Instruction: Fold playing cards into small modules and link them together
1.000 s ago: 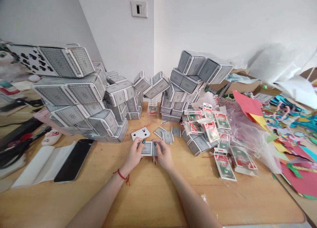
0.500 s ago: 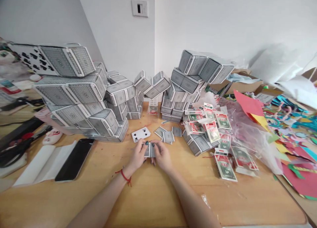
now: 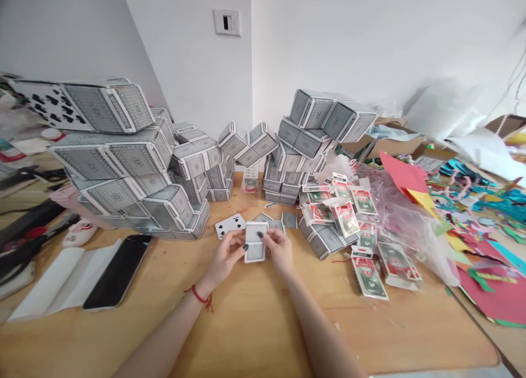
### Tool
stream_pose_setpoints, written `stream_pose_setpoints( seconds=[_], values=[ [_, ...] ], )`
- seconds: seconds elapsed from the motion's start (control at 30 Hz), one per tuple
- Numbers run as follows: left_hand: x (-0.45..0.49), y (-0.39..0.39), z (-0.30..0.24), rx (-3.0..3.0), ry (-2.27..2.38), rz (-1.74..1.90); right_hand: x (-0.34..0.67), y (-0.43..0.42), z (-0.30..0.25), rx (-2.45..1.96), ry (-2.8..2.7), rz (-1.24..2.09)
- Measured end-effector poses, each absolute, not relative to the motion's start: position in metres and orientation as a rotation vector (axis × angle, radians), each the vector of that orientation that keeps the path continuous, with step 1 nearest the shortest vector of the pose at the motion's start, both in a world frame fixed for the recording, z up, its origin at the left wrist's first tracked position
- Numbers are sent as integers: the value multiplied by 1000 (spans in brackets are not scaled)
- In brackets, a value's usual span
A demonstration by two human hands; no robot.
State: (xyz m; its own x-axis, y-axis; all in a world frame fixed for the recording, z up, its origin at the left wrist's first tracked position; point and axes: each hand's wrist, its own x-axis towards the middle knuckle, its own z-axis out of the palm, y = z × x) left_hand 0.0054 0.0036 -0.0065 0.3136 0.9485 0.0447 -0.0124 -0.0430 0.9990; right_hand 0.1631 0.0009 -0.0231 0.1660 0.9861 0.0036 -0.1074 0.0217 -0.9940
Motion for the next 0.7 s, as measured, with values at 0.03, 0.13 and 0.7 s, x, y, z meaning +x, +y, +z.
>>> stream_pose_setpoints(
  seconds=[0.03,0.13,0.7],
  values=[
    [6,3,-6,1361,928,993,165,1,-23,-1230,-1090,1082],
    [7,4,-7,1388,961,966,169,0,-21,-1308,-1303,933],
    [0,10,-10,1144,922,926,208,12,-43,-1735,-1726,179]
  ],
)
